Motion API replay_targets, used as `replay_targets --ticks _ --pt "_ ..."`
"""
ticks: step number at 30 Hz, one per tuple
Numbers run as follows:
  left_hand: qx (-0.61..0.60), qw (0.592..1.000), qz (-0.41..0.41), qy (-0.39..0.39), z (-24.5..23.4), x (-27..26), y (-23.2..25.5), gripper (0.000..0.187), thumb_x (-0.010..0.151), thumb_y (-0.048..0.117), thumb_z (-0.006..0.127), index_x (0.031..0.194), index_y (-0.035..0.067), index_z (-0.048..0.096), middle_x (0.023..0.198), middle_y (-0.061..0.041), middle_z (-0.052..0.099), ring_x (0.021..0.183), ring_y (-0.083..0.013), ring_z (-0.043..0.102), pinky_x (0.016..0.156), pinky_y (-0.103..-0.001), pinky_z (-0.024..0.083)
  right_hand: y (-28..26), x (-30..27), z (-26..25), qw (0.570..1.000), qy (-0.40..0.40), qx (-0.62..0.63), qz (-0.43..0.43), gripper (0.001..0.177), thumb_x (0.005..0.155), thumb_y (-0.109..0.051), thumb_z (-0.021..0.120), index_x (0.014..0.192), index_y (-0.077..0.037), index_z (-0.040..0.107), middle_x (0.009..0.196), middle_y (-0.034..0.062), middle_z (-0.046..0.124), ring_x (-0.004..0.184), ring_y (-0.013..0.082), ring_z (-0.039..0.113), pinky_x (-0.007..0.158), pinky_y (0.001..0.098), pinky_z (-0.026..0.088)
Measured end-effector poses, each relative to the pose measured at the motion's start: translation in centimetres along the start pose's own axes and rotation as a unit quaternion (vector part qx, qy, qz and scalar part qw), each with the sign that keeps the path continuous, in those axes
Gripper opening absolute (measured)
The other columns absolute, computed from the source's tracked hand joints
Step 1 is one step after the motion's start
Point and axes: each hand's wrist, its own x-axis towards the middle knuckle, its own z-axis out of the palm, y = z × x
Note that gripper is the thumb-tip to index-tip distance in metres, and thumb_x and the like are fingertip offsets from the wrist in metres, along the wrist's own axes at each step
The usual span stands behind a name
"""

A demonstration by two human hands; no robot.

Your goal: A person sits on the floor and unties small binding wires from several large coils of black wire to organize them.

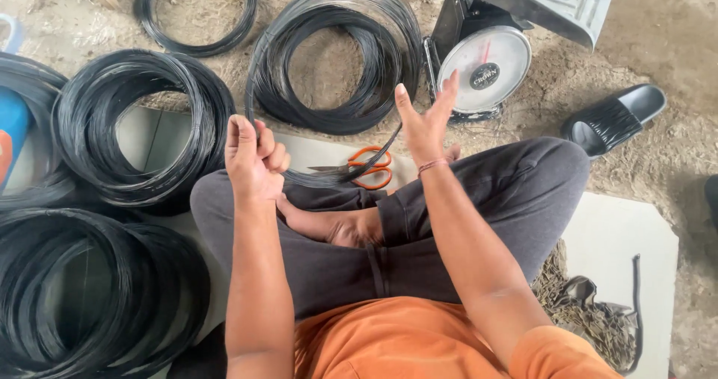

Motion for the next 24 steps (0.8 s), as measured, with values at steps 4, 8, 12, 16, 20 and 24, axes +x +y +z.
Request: replay_targets --ticks 4,8,12,16,20,24 --pt "-0.019 0.999 -0.037 -0.024 -0.8 1.0 0.3 0.024 0.110 0.044 0.045 0.101 0.023 0.055 0.061 0.005 0.015 0.042 -0.0071 0.018 0.038 -0.022 0.020 1.9 1.5 0.2 0.918 -0.115 0.300 0.230 0.039 0.094 -0.042 0.075 0.119 -0.016 0.060 0.091 0.0079 0.074 0.074 0.0222 0.076 0.066 0.0351 0.066" --pt "-0.021 0.998 -0.034 0.045 -0.4 1.1 -1.3 0.023 0.110 0.034 0.047 0.110 0.017 0.062 0.065 -0.004 0.041 0.054 -0.0167 0.047 0.050 -0.025 0.038 1.8 1.5 -0.2 0.876 -0.020 0.417 0.243 0.034 0.107 -0.047 0.045 0.100 -0.019 0.063 0.066 -0.0104 0.028 0.050 0.0044 0.029 0.042 0.0171 0.020" --pt "-0.042 0.982 -0.023 0.185 2.0 0.0 -5.5 0.038 0.107 0.051 0.042 0.103 0.017 0.058 0.063 0.002 0.039 0.051 -0.0158 0.046 0.055 -0.030 0.047 1.0 1.5 -0.6 0.895 0.013 0.404 0.190 0.033 0.107 -0.047 0.045 0.101 -0.021 0.064 0.064 -0.0085 0.031 0.048 0.0062 0.028 0.041 0.0187 0.021" --pt "0.053 0.957 0.047 0.282 4.0 0.7 -7.4 0.042 0.108 0.053 0.041 0.090 0.016 0.050 0.058 0.004 0.024 0.036 -0.0139 0.031 0.034 -0.031 0.036 -1.2 0.9 -1.2 0.910 0.020 0.389 0.140 0.029 0.109 -0.040 0.045 0.105 -0.019 0.065 0.064 -0.0080 0.035 0.048 0.0050 0.030 0.040 0.0178 0.023" --pt "0.065 0.953 0.126 0.266 8.1 2.1 -5.7 0.039 0.109 0.046 0.040 0.088 0.014 0.047 0.056 0.000 0.024 0.032 -0.0169 0.034 0.030 -0.033 0.036 -4.6 1.2 -3.6 0.938 0.032 0.343 -0.044 0.026 0.112 -0.029 0.048 0.126 -0.011 0.061 0.079 0.0001 0.049 0.060 0.0071 0.042 0.050 0.0195 0.039" --pt "0.018 0.991 0.121 0.051 15.0 2.8 -3.3 0.015 0.104 0.018 0.049 0.095 0.013 0.039 0.070 -0.004 0.046 0.056 -0.0192 0.051 0.056 -0.040 0.053 -8.7 3.5 -10.4 0.939 0.021 0.266 -0.216 0.046 0.119 0.014 0.042 0.159 -0.010 0.043 0.131 0.0192 0.071 0.086 0.0190 0.065 0.082 0.0301 0.062"
